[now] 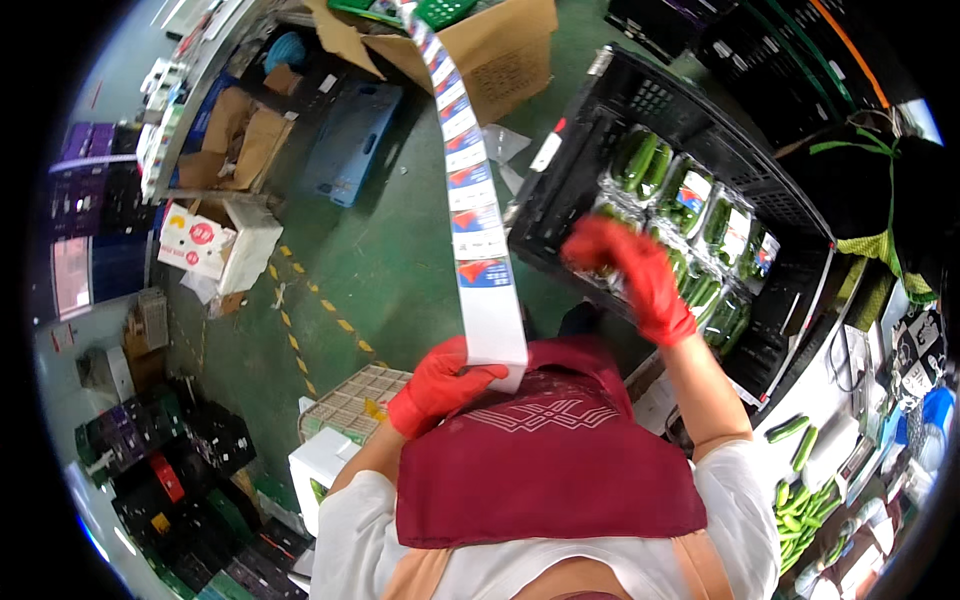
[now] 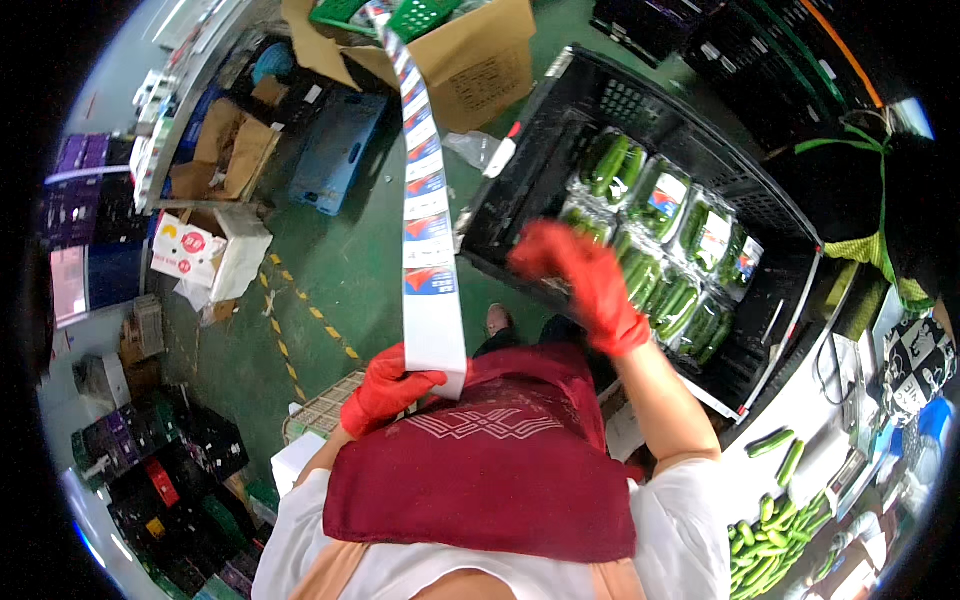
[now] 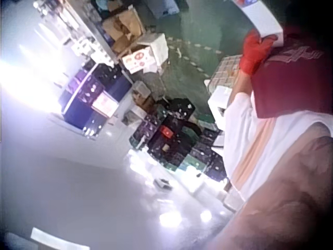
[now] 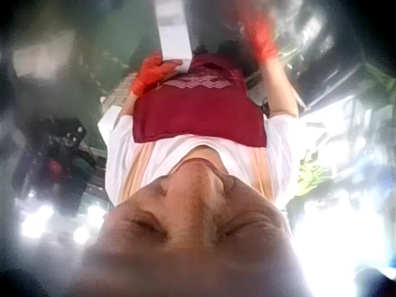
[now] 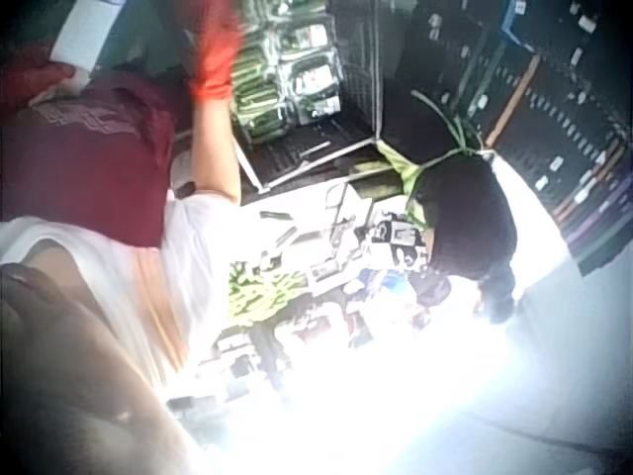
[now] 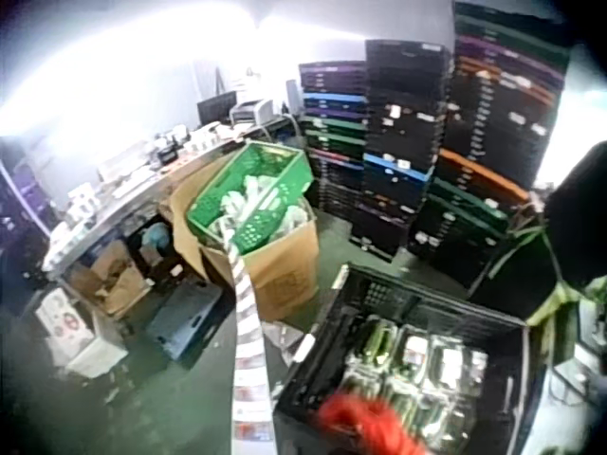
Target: The person trims the ends of cucumbers using scissors and places them into a white tray. They then apply labels to pre-packaged cucumber containers in a black crate. The person continues trimming more cucumbers and placing them into the tray.
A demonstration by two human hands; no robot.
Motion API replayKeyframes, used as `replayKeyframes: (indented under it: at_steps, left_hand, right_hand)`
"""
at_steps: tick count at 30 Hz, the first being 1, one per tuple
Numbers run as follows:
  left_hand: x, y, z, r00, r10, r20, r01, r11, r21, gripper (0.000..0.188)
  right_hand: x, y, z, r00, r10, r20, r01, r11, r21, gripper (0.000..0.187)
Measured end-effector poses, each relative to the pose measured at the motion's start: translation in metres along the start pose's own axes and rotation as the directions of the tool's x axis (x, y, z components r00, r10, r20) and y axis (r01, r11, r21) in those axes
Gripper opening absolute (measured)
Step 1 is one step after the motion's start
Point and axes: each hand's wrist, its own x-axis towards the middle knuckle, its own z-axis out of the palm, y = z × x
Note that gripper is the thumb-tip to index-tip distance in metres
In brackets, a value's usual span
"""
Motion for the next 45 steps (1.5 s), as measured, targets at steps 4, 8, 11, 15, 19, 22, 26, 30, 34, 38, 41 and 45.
replayKeyframes:
  at_steps: [4, 8, 11, 15, 19, 22, 26, 30, 34, 38, 41, 45]
  left_hand:
    - [-0.014, 0.014, -0.012, 0.992, 0.009, 0.130, -0.020, 0.996, 0.086, 0.023]
    - [-0.028, -0.016, -0.043, 0.990, -0.070, 0.125, 0.028, 0.950, 0.311, 0.057]
    - [-0.034, -0.022, -0.063, 0.984, 0.174, 0.018, -0.175, 0.972, 0.156, 0.086]
    - [-0.023, -0.019, -0.064, 0.975, 0.148, -0.167, -0.167, 0.980, -0.106, 0.064]
    - [-0.018, -0.031, -0.055, 0.951, 0.093, -0.296, -0.126, 0.988, -0.093, 0.020]
    - [-0.016, -0.036, -0.055, 0.967, 0.043, -0.253, -0.090, 0.980, -0.179, 0.018]
    - [-0.008, -0.037, -0.059, 0.978, 0.084, -0.191, -0.070, 0.994, 0.079, 0.013]
    - [-0.008, -0.032, -0.061, 0.979, 0.156, -0.131, -0.145, 0.985, 0.097, 0.013]
    - [-0.013, -0.010, -0.057, 0.992, 0.064, -0.106, -0.080, 0.985, -0.155, 0.014]
    - [-0.008, 0.002, -0.061, 0.996, 0.002, -0.088, -0.009, 0.996, -0.083, 0.014]
    - [-0.001, -0.005, -0.060, 0.995, 0.035, -0.089, -0.026, 0.994, 0.105, 0.014]
    - [0.010, 0.004, -0.050, 1.000, 0.003, 0.006, -0.002, 0.998, -0.062, 0.017]
  right_hand:
    - [0.002, 0.001, 0.098, 0.859, 0.270, 0.434, -0.463, 0.772, 0.436, 0.042]
    - [0.038, 0.029, 0.136, 0.975, 0.027, 0.220, -0.100, 0.939, 0.328, 0.027]
    - [0.035, 0.034, 0.159, 0.987, 0.107, 0.122, -0.143, 0.930, 0.339, 0.017]
    - [0.023, 0.045, 0.179, 0.994, 0.054, 0.095, -0.090, 0.900, 0.427, 0.012]
    - [0.018, 0.027, 0.185, 0.963, -0.268, -0.027, 0.268, 0.944, 0.191, 0.018]
    - [0.012, 0.013, 0.160, 0.727, -0.569, 0.384, 0.686, 0.574, -0.448, 0.024]
    - [0.001, 0.006, 0.167, 0.665, -0.437, 0.606, 0.745, 0.445, -0.497, 0.024]
    - [0.000, -0.002, 0.169, 0.903, -0.022, 0.429, 0.265, 0.816, -0.515, 0.027]
    - [0.005, -0.002, 0.160, 0.862, 0.213, 0.461, -0.247, 0.969, 0.012, 0.031]
    - [-0.009, -0.004, 0.173, 0.928, -0.072, 0.366, 0.202, 0.922, -0.331, 0.024]
    - [-0.006, 0.008, 0.162, 0.921, -0.124, 0.369, 0.272, 0.883, -0.381, 0.022]
    - [0.007, 0.015, 0.136, 0.958, 0.154, 0.243, -0.122, 0.982, -0.142, 0.021]
